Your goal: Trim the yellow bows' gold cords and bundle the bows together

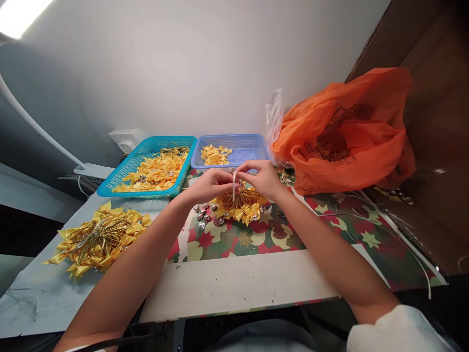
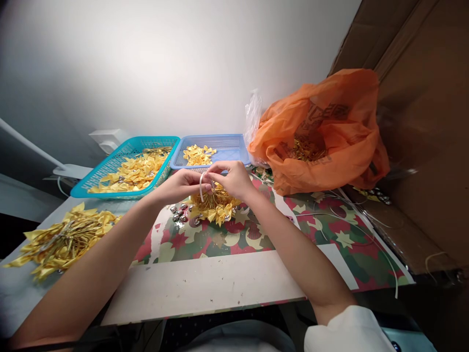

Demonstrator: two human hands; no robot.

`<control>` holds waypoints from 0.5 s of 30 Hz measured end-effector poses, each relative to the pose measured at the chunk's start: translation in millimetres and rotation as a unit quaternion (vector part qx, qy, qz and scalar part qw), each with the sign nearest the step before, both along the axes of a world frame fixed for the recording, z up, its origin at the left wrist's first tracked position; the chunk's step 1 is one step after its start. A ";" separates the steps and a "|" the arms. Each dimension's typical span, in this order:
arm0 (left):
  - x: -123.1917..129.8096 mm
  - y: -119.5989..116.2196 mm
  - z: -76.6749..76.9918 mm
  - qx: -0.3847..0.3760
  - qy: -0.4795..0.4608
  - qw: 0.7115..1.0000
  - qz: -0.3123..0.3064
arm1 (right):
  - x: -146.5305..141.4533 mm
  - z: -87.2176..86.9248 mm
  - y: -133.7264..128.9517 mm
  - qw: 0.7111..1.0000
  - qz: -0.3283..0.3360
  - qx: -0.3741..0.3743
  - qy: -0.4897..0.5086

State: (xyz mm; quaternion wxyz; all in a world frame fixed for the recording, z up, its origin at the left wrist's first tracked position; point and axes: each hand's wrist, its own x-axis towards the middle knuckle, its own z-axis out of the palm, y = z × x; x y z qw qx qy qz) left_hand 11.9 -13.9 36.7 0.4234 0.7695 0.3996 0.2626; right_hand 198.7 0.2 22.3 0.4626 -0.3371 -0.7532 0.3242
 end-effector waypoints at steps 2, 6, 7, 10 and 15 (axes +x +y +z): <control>1.2 0.3 -0.3 -0.016 -0.011 1.000 0.007 | -1.5 0.3 -1.1 1.000 -0.004 -0.011 0.003; 5.1 -1.2 -1.6 -0.012 -0.006 0.998 0.053 | -2.3 3.0 -2.7 0.999 -0.022 -0.033 -0.006; 5.8 -1.8 -1.4 -0.008 -0.005 0.998 0.069 | -1.5 4.4 -2.8 0.999 -0.028 -0.044 -0.012; 6.5 -3.8 0.9 0.003 -0.004 0.994 0.113 | 2.9 9.5 -3.1 0.995 -0.016 -0.093 -0.020; 5.2 -4.5 5.6 -0.035 -0.028 0.986 0.160 | 7.6 14.6 -4.8 0.988 -0.020 -0.151 -0.026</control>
